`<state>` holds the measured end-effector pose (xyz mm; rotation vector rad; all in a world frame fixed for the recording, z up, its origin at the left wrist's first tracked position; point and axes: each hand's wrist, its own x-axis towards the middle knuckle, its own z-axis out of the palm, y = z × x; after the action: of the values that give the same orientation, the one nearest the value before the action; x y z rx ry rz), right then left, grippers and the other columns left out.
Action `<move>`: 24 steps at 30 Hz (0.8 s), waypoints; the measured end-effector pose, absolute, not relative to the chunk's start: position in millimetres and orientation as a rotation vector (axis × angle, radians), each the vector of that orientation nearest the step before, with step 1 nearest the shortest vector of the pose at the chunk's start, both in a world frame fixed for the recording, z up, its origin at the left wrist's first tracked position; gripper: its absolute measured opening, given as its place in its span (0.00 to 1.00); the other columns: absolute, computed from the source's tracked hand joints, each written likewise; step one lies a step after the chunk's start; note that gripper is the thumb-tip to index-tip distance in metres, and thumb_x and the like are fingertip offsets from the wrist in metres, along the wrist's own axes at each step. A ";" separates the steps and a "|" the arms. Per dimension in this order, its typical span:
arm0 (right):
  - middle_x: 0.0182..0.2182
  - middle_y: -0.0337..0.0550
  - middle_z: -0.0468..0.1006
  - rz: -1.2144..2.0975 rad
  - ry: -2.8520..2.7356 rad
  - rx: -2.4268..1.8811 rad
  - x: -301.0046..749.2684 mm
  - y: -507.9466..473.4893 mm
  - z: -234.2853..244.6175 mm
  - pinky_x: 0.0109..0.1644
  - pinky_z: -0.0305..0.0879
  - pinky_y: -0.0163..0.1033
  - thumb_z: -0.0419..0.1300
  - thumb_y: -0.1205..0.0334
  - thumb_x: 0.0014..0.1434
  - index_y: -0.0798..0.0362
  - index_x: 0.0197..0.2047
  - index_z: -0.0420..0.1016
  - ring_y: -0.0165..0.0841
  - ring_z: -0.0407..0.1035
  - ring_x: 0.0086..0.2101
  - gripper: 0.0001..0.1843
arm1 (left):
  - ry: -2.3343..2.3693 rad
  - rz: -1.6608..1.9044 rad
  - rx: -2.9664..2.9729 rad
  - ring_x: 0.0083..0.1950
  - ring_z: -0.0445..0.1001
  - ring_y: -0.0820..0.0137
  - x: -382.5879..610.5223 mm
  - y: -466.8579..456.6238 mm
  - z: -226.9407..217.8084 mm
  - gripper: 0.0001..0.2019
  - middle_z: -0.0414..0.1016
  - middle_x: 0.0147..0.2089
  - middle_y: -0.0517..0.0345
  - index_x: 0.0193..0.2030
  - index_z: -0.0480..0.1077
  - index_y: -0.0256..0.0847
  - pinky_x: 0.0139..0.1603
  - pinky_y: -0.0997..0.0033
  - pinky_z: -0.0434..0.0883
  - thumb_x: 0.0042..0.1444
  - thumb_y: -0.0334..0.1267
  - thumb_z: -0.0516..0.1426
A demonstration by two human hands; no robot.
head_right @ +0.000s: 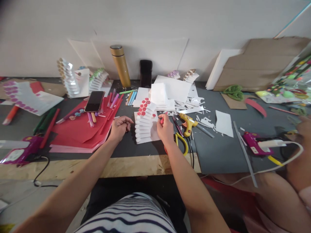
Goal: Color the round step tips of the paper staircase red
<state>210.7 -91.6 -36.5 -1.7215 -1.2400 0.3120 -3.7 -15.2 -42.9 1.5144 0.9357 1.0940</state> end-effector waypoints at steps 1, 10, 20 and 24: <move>0.25 0.33 0.64 0.312 -1.239 -1.724 210.6 -91.7 -36.1 0.37 0.62 0.37 0.52 0.58 0.60 0.49 0.43 0.69 0.30 0.68 0.27 0.10 | 0.935 1.094 1.516 0.20 0.62 0.76 -3.8 -15.0 -43.3 0.15 0.63 0.16 0.65 0.28 0.72 0.38 0.25 0.76 0.58 0.37 0.27 0.46; 0.24 0.33 0.64 0.312 -1.233 -1.730 209.3 -91.6 -33.0 0.36 0.62 0.37 0.53 0.59 0.59 0.49 0.42 0.69 0.31 0.67 0.26 0.09 | 0.939 1.091 1.518 0.20 0.62 0.76 -4.0 -14.7 -44.5 0.15 0.63 0.16 0.65 0.28 0.72 0.38 0.25 0.76 0.58 0.36 0.27 0.47; 0.25 0.34 0.65 0.308 -1.238 -1.731 209.5 -91.0 -36.2 0.36 0.63 0.36 0.52 0.59 0.60 0.49 0.43 0.69 0.31 0.69 0.26 0.09 | 0.928 1.092 1.534 0.20 0.62 0.76 -4.8 -14.9 -43.3 0.15 0.64 0.16 0.65 0.28 0.73 0.38 0.26 0.76 0.59 0.38 0.27 0.47; 0.25 0.33 0.64 0.300 -1.245 -1.732 209.0 -91.0 -36.1 0.36 0.63 0.36 0.52 0.59 0.60 0.49 0.43 0.69 0.31 0.69 0.27 0.09 | 0.931 1.098 1.534 0.20 0.62 0.76 -4.3 -15.3 -41.3 0.15 0.64 0.16 0.65 0.28 0.72 0.38 0.25 0.76 0.59 0.37 0.27 0.46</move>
<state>209.0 -91.0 -36.1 -1.7323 -1.2453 0.3002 -4.3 -15.3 -41.3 1.5336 0.9310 1.0980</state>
